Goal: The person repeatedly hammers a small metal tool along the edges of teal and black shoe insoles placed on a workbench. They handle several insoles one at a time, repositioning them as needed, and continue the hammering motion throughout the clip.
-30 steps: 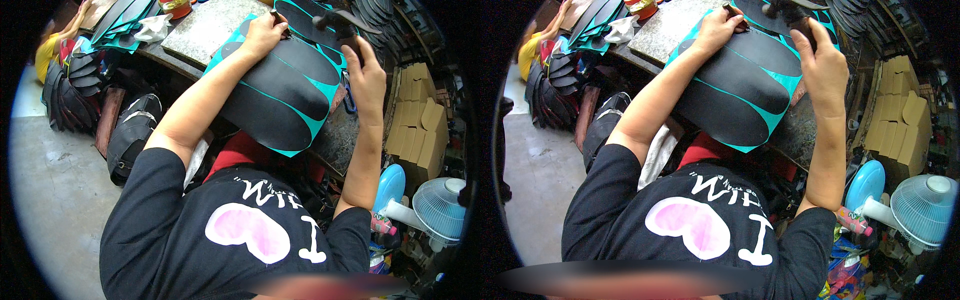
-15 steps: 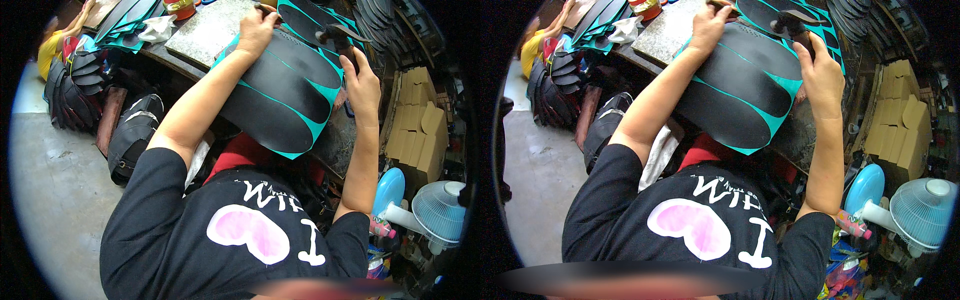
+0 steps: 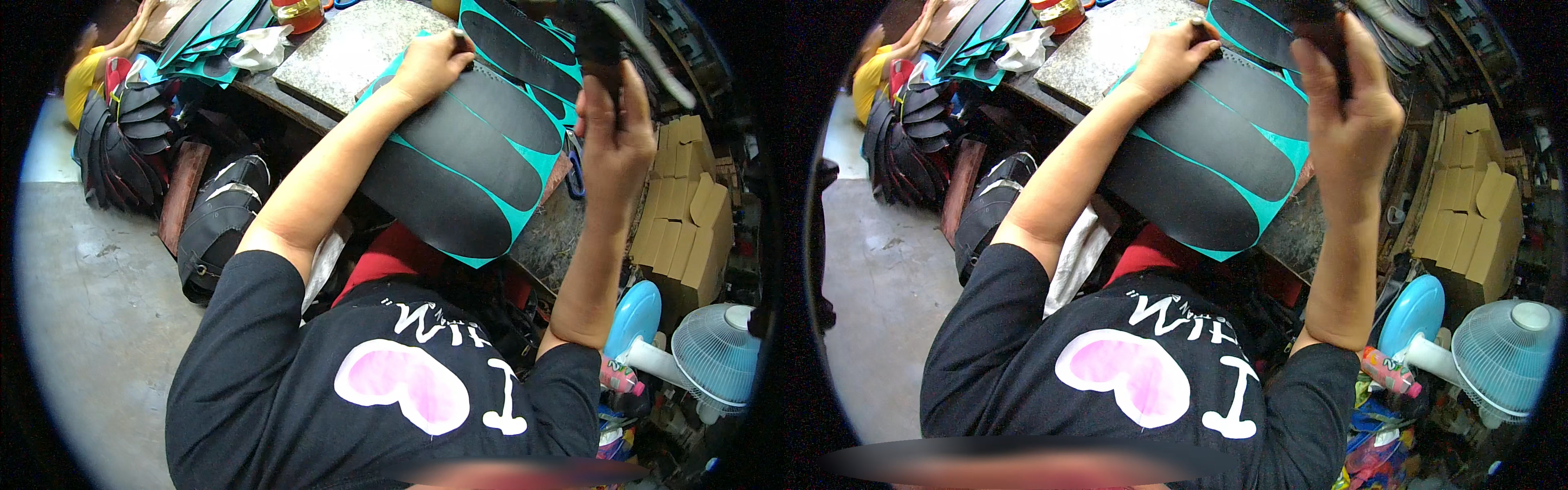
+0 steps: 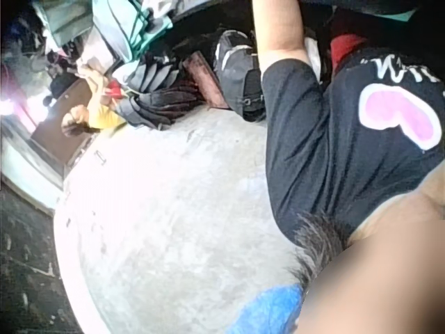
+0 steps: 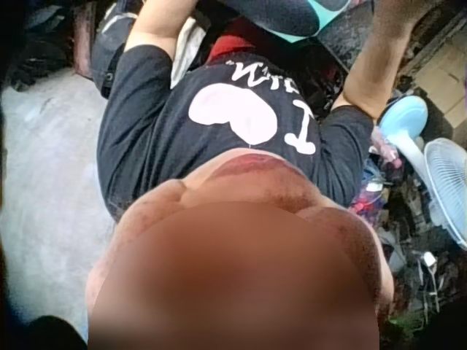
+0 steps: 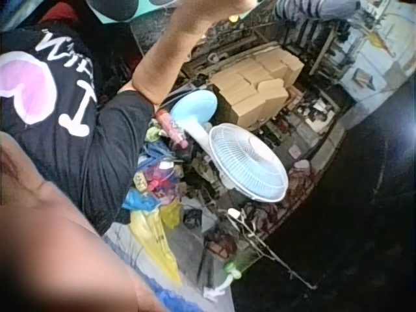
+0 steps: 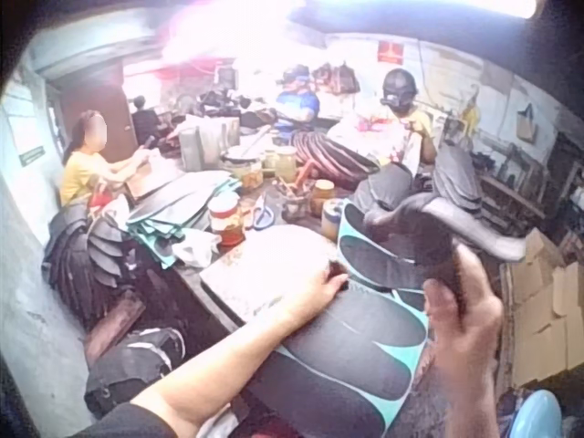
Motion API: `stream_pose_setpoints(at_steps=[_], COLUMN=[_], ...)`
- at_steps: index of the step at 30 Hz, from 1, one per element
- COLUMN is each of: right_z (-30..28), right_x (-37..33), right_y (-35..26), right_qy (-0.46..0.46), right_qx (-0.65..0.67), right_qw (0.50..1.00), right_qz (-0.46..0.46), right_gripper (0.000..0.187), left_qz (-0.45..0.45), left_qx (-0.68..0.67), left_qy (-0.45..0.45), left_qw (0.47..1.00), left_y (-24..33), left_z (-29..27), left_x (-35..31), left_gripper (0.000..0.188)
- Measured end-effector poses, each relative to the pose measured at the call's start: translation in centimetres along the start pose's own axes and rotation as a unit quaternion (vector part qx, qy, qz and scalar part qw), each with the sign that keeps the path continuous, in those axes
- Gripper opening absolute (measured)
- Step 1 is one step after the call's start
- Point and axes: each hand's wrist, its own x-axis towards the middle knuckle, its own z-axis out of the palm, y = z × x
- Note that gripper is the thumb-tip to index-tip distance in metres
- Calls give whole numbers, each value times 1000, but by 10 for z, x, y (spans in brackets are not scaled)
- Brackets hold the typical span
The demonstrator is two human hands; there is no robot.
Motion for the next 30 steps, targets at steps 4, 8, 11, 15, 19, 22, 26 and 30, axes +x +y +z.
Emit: stream_pose_setpoints(at_steps=[4,8,11,15,19,22,26,30], right_z=[21,0,-20,-11,8,-8,-25,-4], right_x=[-15,-12,-4,-7,-16,-15,-4,-6], right_y=[20,26,16,6,15,21,15,9], right_qy=[-108,-85,-31,54,-134,-101,-21,-10], right_qx=[-177,-137,-78,-31,-150,-174,-79,-69], right_qw=[975,973,994,997,963,974,996,997], right_qz=[75,166,71,-39,181,108,43,-27], right_gripper=[39,40,36,34,40,40,38,36], left_qz=[87,-231,-167,-14,86,-87,-131,33], left_qx=[171,-240,-181,35,125,-106,-149,-7], left_qy=[-54,61,-17,-4,-34,60,8,5], left_qw=[980,941,969,999,988,989,980,999], left_y=[13,2,-4,4,16,10,2,11], left_z=[10,10,10,14,24,24,22,27], left_x=[-1,1,2,0,-4,-2,2,-1], left_gripper=[22,13,14,16,14,14,17,17])
